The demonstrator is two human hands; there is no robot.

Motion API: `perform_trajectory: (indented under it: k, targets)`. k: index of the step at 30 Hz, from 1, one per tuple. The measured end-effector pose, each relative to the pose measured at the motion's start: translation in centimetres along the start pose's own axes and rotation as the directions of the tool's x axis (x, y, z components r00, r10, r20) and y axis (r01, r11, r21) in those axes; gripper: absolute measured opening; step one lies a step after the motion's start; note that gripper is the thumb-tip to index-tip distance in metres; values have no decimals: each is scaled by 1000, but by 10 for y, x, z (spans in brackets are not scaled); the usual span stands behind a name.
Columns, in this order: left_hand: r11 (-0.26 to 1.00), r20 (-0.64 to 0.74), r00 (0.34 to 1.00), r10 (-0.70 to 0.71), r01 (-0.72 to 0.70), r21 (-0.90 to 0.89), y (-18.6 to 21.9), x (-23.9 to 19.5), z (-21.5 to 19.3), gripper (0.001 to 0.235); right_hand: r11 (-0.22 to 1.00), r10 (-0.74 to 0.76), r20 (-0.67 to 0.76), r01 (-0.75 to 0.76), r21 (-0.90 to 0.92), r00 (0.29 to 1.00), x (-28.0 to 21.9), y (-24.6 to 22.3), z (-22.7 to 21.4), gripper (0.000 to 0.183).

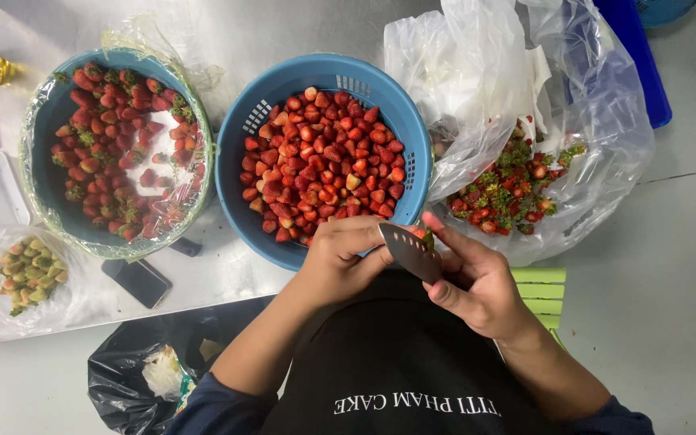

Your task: Trim the green stems off of strawberries using a knife.

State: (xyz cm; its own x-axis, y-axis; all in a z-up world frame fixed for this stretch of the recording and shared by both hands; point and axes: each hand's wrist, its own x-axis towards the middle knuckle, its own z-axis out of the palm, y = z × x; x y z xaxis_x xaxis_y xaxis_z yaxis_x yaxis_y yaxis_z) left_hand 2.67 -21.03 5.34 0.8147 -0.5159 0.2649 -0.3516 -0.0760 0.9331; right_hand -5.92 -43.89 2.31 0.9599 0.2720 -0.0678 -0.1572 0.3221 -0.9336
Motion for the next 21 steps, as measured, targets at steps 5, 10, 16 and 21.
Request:
perform_trajectory:
  k: [5,10,16,21]
  targets:
    - [987,30,989,141,-143,73,-6,2,6,28,996,-26,-62,31,85,998,-5,11,2,70]
    - [954,-3,965,264,-260,150,-17,1,27,33,983,-63,-100,79,168,993,-4,8,-1,65]
    - [817,-87,961,-264,174,-550,-54,-22,47,31,951,-125,-242,186,249,962,-6,4,-31,55]
    - [320,5,900,-436,160,-934,-47,-22,49,35,979,139,-711,-205,-7,689,3,27,-69,34]
